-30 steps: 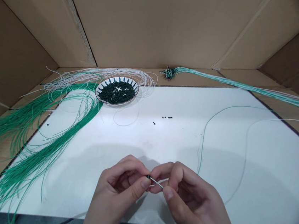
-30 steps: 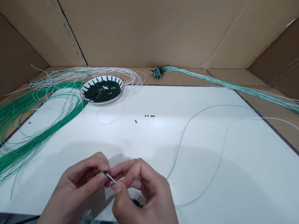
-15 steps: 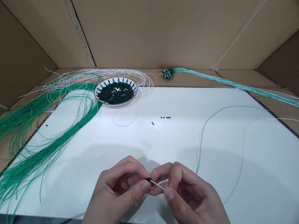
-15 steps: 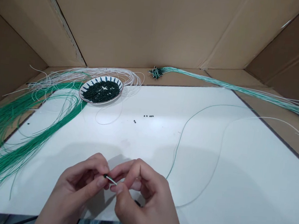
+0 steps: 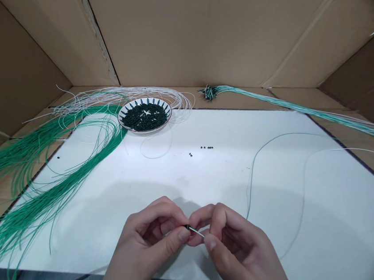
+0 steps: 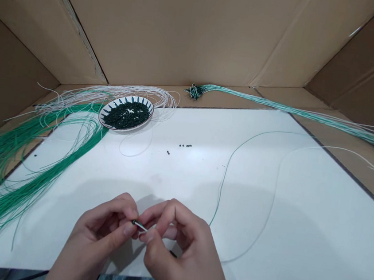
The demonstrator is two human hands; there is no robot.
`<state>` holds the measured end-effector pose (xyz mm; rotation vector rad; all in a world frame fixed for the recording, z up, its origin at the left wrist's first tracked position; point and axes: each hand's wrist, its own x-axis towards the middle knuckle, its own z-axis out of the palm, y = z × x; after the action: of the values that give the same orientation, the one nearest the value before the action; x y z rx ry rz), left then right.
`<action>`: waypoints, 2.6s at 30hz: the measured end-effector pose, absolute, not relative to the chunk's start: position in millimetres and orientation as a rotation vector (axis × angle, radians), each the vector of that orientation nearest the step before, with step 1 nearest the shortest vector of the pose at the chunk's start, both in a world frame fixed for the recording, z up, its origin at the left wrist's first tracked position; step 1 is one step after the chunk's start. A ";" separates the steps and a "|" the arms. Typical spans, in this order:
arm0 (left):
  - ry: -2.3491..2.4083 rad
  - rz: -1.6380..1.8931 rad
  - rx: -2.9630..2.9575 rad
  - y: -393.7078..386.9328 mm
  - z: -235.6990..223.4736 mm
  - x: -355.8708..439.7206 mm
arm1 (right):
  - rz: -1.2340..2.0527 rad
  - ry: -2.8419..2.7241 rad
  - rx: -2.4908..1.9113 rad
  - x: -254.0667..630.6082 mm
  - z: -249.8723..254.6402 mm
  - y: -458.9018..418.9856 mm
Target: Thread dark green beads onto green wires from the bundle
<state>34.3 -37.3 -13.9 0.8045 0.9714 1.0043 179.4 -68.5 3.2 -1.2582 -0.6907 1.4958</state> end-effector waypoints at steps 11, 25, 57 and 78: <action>0.891 0.897 0.808 -33.0 -23.2 27.5 | 1.611 -0.725 -1.222 188.5 -1.9 -67.4; 0.884 0.851 0.896 -31.5 -24.3 22.4 | 1.638 -0.776 -1.193 191.5 -3.6 -66.6; 1.007 0.859 0.878 -32.2 -16.0 25.1 | 1.513 -0.811 -1.378 184.6 2.8 -68.1; 1.030 0.870 0.846 -32.6 -15.2 26.2 | 1.397 -0.839 -1.452 179.1 8.9 -67.7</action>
<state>26.2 -32.6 -15.2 0.8457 1.0304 0.8699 179.1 -67.7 8.9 -1.4521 -0.8394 1.3971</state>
